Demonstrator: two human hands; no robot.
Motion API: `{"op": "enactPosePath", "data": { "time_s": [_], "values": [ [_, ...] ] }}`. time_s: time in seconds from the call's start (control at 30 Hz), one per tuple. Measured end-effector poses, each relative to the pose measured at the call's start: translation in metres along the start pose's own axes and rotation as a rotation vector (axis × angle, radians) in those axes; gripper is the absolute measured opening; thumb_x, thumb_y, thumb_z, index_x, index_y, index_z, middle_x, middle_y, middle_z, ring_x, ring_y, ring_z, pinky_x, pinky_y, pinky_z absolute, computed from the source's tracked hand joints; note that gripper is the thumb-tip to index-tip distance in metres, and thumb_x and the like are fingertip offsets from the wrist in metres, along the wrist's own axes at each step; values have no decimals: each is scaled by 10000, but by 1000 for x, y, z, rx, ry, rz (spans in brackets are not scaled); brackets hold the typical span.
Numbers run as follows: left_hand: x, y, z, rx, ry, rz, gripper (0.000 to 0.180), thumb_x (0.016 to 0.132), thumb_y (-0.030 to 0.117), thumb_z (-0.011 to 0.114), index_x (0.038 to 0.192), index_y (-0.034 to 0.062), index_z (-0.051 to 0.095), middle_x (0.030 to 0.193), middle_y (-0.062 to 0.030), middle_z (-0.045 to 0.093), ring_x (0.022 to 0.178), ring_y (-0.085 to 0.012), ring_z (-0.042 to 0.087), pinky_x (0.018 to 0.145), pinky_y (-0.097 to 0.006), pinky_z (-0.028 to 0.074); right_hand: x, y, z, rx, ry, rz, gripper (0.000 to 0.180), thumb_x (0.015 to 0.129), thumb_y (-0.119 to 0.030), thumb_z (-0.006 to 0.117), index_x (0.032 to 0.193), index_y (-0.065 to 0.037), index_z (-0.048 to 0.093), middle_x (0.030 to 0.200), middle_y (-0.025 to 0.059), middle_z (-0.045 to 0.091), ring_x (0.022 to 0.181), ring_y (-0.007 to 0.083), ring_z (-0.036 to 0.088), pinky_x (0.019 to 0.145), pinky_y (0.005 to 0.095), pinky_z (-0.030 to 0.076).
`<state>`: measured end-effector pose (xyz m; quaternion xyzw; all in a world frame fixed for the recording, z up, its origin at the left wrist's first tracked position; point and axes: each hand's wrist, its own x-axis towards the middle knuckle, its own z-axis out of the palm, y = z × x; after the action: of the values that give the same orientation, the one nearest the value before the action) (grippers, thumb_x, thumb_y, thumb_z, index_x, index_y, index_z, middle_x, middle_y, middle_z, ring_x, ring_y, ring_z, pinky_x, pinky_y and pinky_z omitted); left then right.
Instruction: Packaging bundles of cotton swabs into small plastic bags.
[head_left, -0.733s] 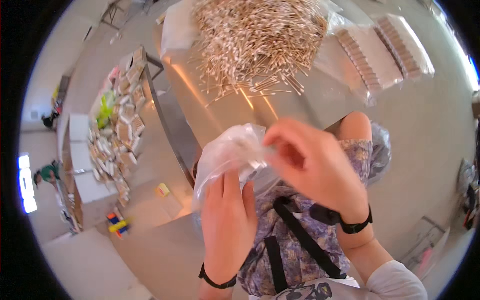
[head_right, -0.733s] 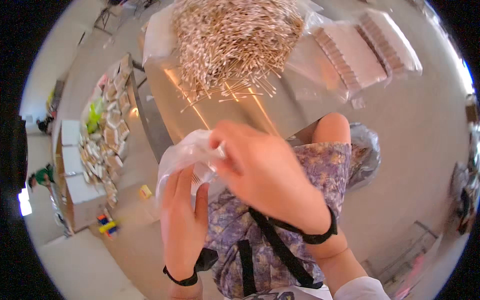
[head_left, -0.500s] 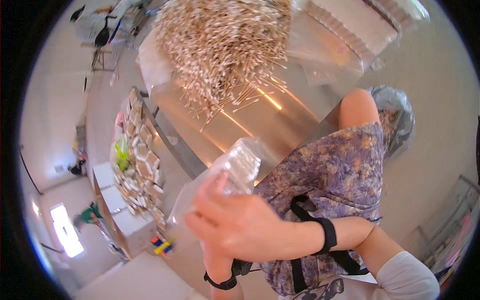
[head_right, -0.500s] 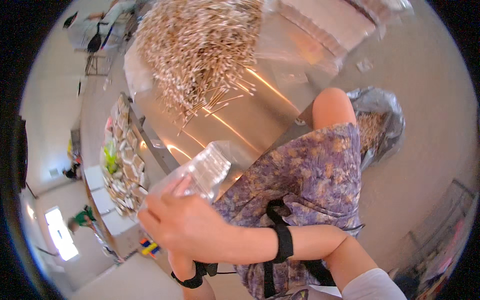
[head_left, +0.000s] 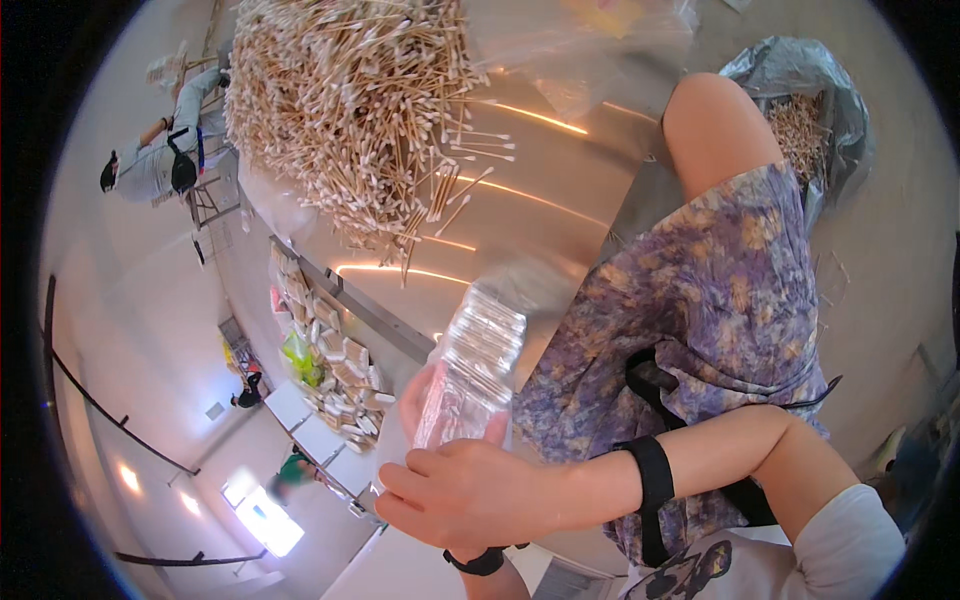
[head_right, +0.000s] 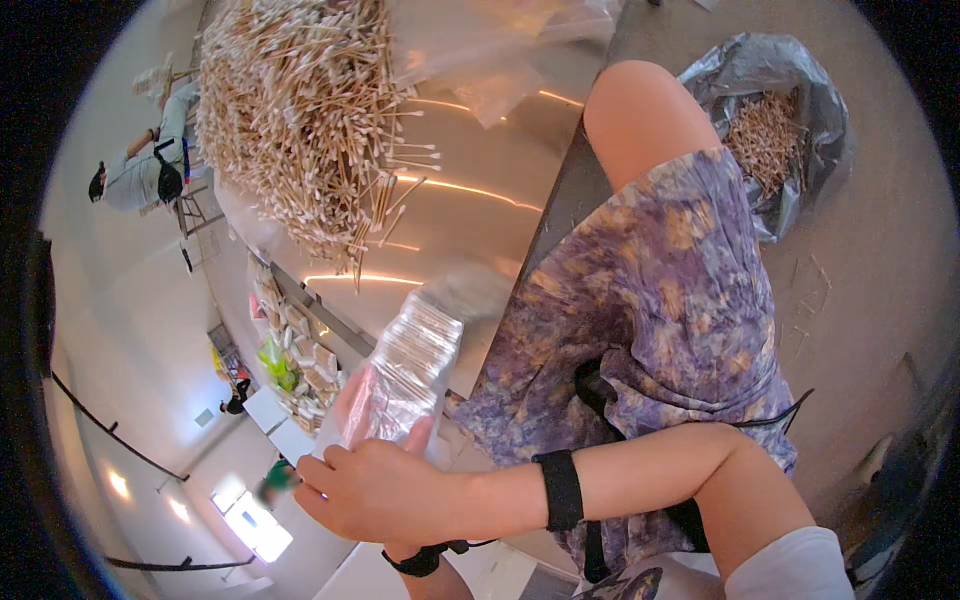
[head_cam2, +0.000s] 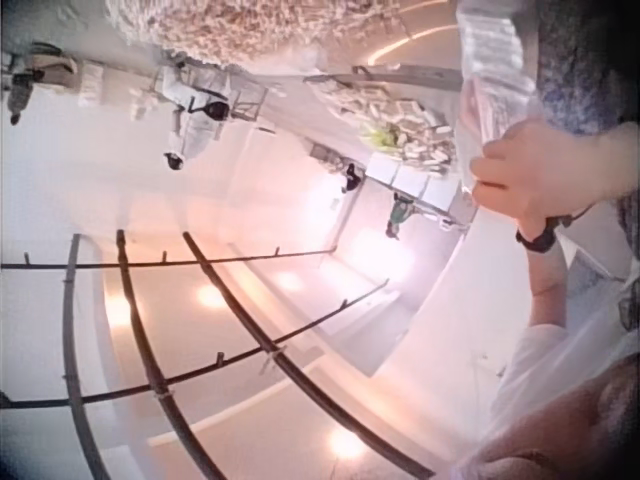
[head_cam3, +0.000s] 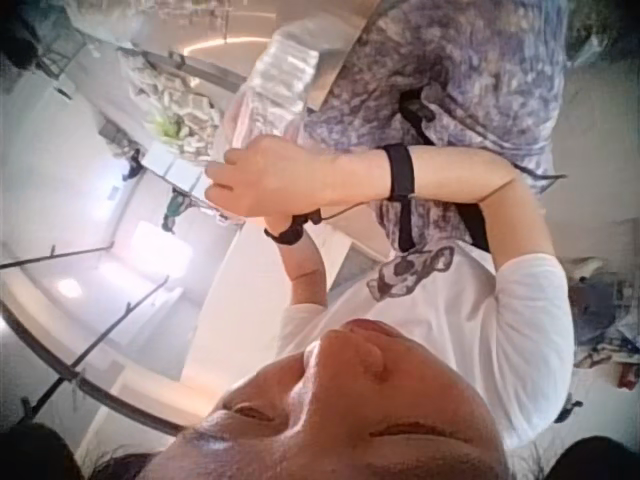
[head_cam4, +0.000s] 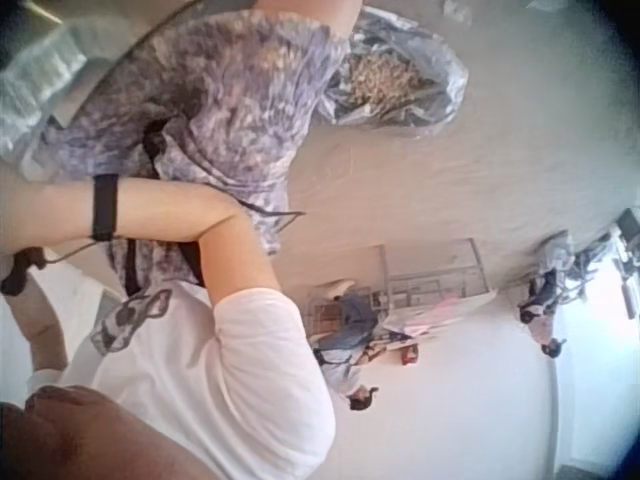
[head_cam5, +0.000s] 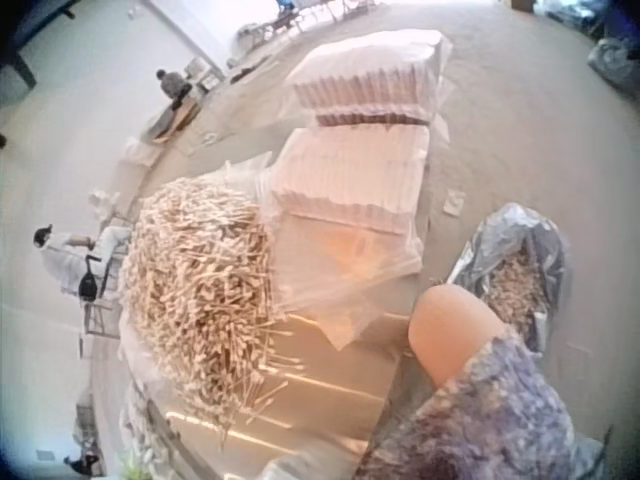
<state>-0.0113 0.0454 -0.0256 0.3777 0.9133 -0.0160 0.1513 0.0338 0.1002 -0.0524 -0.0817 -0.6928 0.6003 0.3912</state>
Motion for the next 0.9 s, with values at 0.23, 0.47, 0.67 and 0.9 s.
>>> {"op": "enactPosePath", "data": {
  "time_s": [0.23, 0.47, 0.67, 0.9],
  "values": [
    [6, 3, 5, -42, 3, -23, 624, 766, 178, 738, 1341, 96, 509, 1280, -120, 506, 1122, -285, 539, 923, -355, 445, -4, -7, 5, -6, 54, -23, 164, 716, -174, 619, 760, -46, 525, 756, 44, 472, 614, 144, 524, 438, 286, 441],
    [14, -26, 32, 148, 115, -31, 575, 803, 244, 716, 1325, 89, 531, 1209, -104, 514, 1057, -264, 552, 887, -355, 452, -6, 3, 9, 50, 66, -9, 163, 704, -157, 606, 774, -44, 512, 751, 30, 447, 599, 120, 496, 425, 248, 422],
    [6, -31, 21, 96, 144, -48, 564, 811, 247, 709, 1320, 82, 532, 1205, -106, 514, 1054, -264, 552, 886, -359, 451, -6, -10, 6, 96, 55, 15, 165, 711, -160, 584, 801, -61, 487, 774, 20, 425, 624, 121, 479, 474, 243, 424],
    [-1, -44, 17, 24, 185, -69, 551, 820, 252, 701, 1315, 75, 534, 1200, -108, 513, 1052, -264, 551, 886, -363, 450, -14, -8, 12, 53, -88, -46, 150, 734, -165, 576, 806, -67, 487, 781, 18, 424, 633, 126, 480, 501, 254, 433]
  ]
}}
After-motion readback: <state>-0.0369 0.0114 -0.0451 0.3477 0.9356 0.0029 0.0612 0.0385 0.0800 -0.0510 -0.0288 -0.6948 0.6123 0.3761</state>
